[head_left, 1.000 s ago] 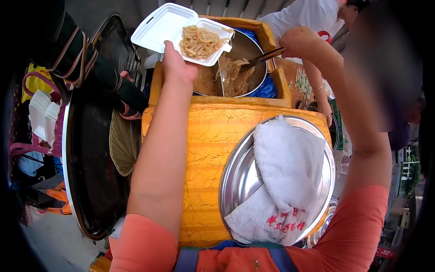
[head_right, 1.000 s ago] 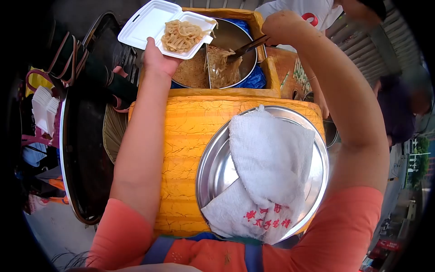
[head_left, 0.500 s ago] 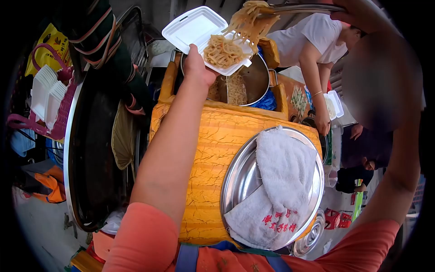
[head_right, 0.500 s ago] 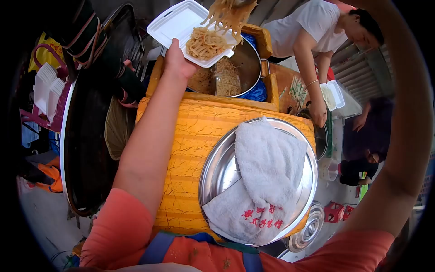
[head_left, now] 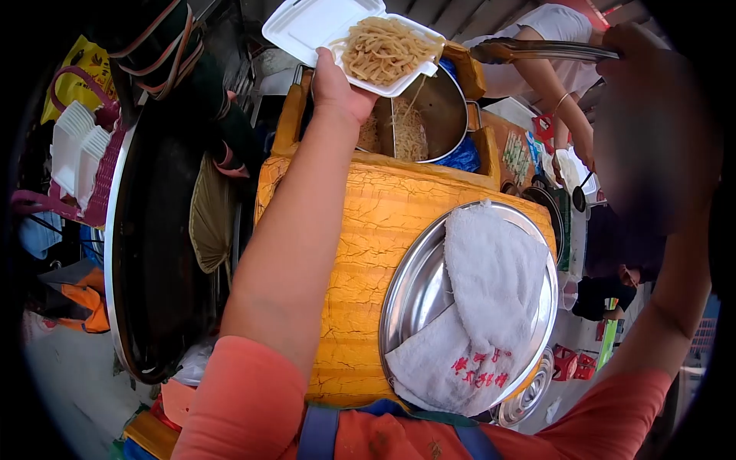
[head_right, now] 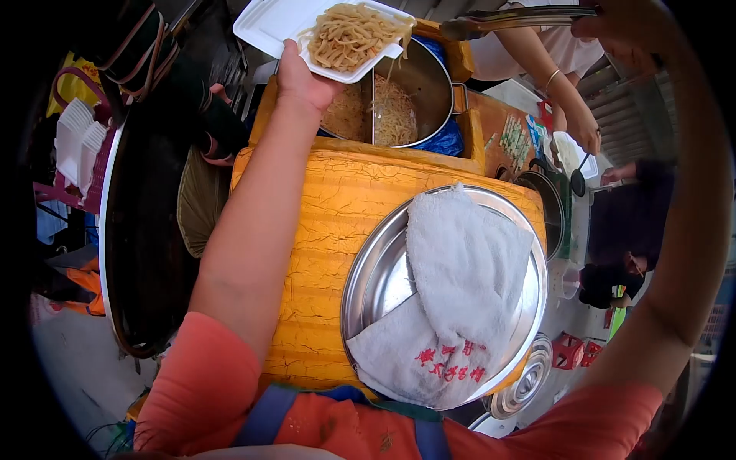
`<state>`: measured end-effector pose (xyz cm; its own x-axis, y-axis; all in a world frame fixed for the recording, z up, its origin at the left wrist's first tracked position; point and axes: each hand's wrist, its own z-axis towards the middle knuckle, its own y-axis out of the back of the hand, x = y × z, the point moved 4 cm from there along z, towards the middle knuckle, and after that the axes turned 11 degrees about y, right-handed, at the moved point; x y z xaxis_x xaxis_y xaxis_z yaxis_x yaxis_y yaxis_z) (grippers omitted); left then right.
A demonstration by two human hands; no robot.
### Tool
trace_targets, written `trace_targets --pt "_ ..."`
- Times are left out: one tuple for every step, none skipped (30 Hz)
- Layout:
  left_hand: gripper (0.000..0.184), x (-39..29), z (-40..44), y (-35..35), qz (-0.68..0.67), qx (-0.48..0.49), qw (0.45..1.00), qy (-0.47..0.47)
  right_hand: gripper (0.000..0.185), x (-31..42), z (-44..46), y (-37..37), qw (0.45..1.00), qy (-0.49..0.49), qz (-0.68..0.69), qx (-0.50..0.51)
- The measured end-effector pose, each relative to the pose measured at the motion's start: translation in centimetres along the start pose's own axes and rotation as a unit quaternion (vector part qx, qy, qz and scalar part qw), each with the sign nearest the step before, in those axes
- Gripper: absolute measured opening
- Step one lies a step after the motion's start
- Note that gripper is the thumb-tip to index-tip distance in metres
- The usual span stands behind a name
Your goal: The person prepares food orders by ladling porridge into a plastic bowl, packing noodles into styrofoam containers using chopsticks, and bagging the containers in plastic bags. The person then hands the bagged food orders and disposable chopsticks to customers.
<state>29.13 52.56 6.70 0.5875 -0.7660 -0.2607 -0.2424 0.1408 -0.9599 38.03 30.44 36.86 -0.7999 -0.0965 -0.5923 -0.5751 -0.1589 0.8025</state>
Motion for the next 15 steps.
trace_targets --pt "0.055 -0.1 -0.1 0.0 0.000 0.000 1.000 -0.005 0.032 0.7 -0.9 -1.0 1.000 -0.013 -0.002 0.013" --pt "0.056 -0.1 -0.1 -0.1 0.001 0.000 1.000 -0.009 0.032 0.7 0.2 -3.9 0.995 -0.027 -0.031 0.091" --pt "0.057 -0.1 0.0 -0.1 0.014 -0.007 1.000 -0.010 0.034 0.2 2.2 -7.2 0.979 -0.036 -0.050 0.195" --pt "0.057 0.0 0.1 0.1 0.016 -0.007 1.000 -0.002 0.036 0.7 3.7 -10.2 0.961 -0.034 -0.049 0.271" --pt "0.057 0.0 0.3 0.1 0.025 0.008 1.000 -0.007 0.040 1.7 4.7 -13.1 0.941 -0.028 -0.042 0.335" --pt "0.057 -0.1 0.5 0.1 0.034 0.023 0.999 -0.014 0.045 3.3 5.4 -16.0 0.922 -0.020 -0.025 0.386" --pt "0.058 -0.1 0.4 -0.1 0.052 0.024 0.998 -0.022 0.050 4.9 6.2 -18.7 0.904 -0.009 -0.007 0.427" --pt "0.058 0.0 0.3 -0.3 0.054 0.025 0.998 -0.020 0.052 6.6 6.5 -21.2 0.888 -0.013 0.008 0.460" --pt "0.058 0.0 0.1 -0.6 0.049 0.033 0.998 -0.016 0.051 7.9 6.7 -24.1 0.888 0.009 0.030 0.459" --pt "0.058 0.0 -0.1 -0.8 0.042 0.040 0.998 -0.014 0.042 9.2 7.0 -28.1 0.866 0.036 0.026 0.498" --pt "0.058 0.0 -0.3 -0.9 0.043 0.038 0.998 -0.014 0.044 11.2 7.1 -26.5 0.872 0.028 0.064 0.485" --pt "0.057 0.0 -0.3 -0.8 0.042 0.026 0.999 -0.016 0.044 13.5 7.3 -28.9 0.886 0.043 0.104 0.449" --pt "0.057 0.0 -0.4 -0.8 0.041 0.014 0.999 -0.019 0.041 13.7 7.3 -30.6 0.901 0.041 0.107 0.418" --pt "0.057 0.0 -0.3 -1.0 0.040 0.014 0.999 -0.019 0.038 13.5 7.2 -30.8 0.915 0.036 0.107 0.387" --pt "0.056 -0.1 -0.4 -0.7 0.048 0.004 0.999 -0.023 0.038 13.5 7.1 -31.4 0.914 0.044 0.112 0.388"
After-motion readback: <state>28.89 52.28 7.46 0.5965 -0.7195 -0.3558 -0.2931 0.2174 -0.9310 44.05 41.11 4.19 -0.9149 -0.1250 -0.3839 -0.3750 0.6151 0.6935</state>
